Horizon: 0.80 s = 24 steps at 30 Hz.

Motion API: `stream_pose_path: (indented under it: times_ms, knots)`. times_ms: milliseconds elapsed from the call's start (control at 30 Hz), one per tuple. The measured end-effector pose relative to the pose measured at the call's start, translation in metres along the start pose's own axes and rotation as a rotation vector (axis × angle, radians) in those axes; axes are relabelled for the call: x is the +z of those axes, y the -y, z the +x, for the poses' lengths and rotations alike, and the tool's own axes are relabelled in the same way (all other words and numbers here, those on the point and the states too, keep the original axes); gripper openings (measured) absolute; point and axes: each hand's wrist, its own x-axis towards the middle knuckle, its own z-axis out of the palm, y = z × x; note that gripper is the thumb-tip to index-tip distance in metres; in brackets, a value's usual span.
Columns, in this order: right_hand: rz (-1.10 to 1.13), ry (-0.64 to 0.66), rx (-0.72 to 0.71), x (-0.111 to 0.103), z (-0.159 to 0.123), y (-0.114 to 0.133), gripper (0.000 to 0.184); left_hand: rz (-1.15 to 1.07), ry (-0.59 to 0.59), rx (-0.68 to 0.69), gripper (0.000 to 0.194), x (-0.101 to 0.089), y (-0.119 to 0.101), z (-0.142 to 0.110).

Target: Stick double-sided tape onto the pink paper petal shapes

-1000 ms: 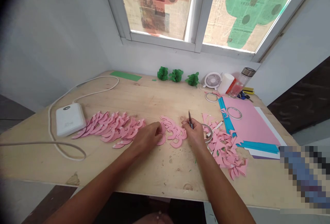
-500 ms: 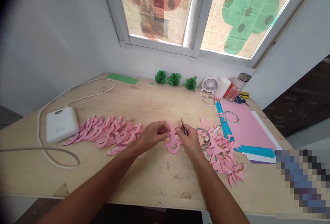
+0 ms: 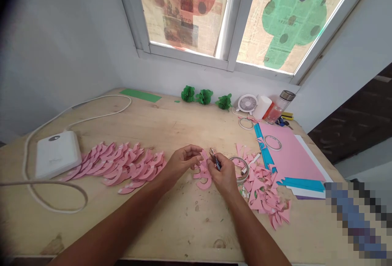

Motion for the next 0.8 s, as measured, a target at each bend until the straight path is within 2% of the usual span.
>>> stream_pose_path:
  times_ms: [167,400,667,800]
  knots:
    - [-0.180,-0.014,-0.149,0.0013,-0.0045,0.0037,0.011,-0.101,0.017,-0.005,0.022,0.0020,-0.0014,-0.0020]
    - [-0.264,-0.027,-0.224,0.0020,-0.0053,0.0027,0.009,-0.147,-0.004,0.046,0.016,0.0022,0.0006,-0.0057]
    - [-0.344,-0.027,-0.313,0.0009,-0.0054,-0.0014,0.015,-0.248,-0.094,0.014,0.016,-0.0025,-0.0026,-0.0038]
    - [-0.402,-0.033,-0.359,0.0012,-0.0066,-0.0020,0.016,-0.245,-0.107,0.054,0.025,-0.0041,-0.0056,-0.0056]
